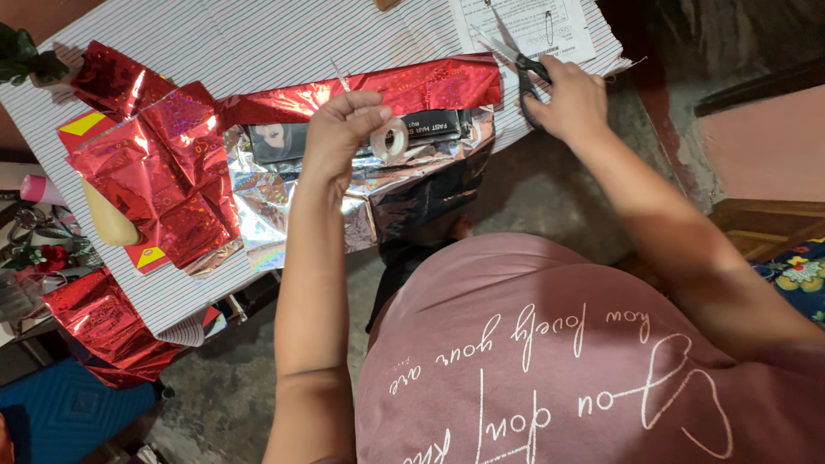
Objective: The person wraps a rectangular box with red metallic wrapping paper on a striped table. They fold the paper around the box, apply clear tape to secure the seams, and use scissors to trim excess paper. The person then folds the ends and tapes them down to complete the wrapping.
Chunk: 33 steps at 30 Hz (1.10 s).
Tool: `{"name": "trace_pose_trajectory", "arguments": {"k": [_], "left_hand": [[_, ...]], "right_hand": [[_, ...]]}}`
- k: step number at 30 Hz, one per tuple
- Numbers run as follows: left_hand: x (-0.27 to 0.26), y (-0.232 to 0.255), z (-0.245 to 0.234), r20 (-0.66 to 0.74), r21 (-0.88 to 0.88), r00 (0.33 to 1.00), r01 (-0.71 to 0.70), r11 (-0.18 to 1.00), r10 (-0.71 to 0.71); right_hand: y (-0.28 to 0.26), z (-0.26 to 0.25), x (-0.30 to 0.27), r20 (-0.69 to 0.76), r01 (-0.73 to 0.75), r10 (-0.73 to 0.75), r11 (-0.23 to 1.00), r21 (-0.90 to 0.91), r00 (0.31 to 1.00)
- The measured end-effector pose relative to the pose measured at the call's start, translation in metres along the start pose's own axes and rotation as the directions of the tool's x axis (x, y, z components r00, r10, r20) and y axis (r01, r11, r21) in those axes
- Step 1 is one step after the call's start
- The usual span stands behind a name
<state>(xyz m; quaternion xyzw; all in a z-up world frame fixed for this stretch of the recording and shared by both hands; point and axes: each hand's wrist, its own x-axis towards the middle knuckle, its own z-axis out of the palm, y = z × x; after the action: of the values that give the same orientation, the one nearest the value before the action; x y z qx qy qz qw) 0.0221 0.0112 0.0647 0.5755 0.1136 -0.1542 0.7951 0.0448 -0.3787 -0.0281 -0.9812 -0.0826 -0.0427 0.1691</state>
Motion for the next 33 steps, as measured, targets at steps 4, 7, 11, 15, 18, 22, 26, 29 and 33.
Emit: {"name": "trace_pose_trajectory", "arguments": {"k": [4, 7, 11, 15, 18, 22, 26, 29, 33], "left_hand": [[-0.007, -0.007, 0.005, -0.031, -0.035, 0.999, 0.037, 0.999, -0.038], [-0.009, -0.009, 0.004, -0.045, -0.032, 0.998, 0.051, 0.998, -0.052], [-0.011, -0.012, 0.004, -0.075, -0.064, 0.994, 0.075, 0.995, -0.08], [-0.01, -0.02, 0.009, -0.102, -0.053, 0.991, 0.084, 0.995, -0.089], [-0.007, -0.025, 0.011, -0.08, -0.145, 0.993, 0.074, 0.987, -0.086], [0.0, -0.034, 0.005, -0.09, -0.107, 0.995, 0.039, 0.993, -0.049], [0.007, -0.038, -0.007, -0.06, -0.112, 0.998, 0.014, 0.994, -0.02], [0.01, -0.033, -0.018, -0.04, -0.093, 0.997, 0.059, 0.994, -0.063], [0.013, -0.023, -0.028, -0.062, 0.11, 0.998, 0.026, 0.994, -0.019]], "right_hand": [[-0.015, 0.027, 0.022, 0.022, -0.048, 0.049, 0.999, -0.022, 0.999], [-0.031, 0.026, 0.02, -0.019, -0.025, 0.023, 0.99, -0.137, 1.0], [-0.067, 0.009, 0.023, -0.148, 0.092, -0.047, 0.946, 0.311, 0.988], [-0.136, 0.001, 0.018, 0.259, -0.223, -0.036, 0.409, 0.885, 0.965], [-0.173, -0.014, 0.008, 0.283, -0.242, -0.133, 0.259, 0.935, 0.95], [-0.201, -0.016, 0.007, 0.269, -0.244, -0.042, 0.303, 0.921, 0.962], [-0.212, -0.004, 0.005, 0.311, -0.306, 0.027, 0.28, 0.91, 0.95], [-0.223, 0.009, 0.008, 0.426, -0.435, 0.089, 0.14, 0.889, 0.9], [-0.227, 0.023, 0.011, 0.485, -0.496, 0.131, 0.069, 0.866, 0.865]]}}
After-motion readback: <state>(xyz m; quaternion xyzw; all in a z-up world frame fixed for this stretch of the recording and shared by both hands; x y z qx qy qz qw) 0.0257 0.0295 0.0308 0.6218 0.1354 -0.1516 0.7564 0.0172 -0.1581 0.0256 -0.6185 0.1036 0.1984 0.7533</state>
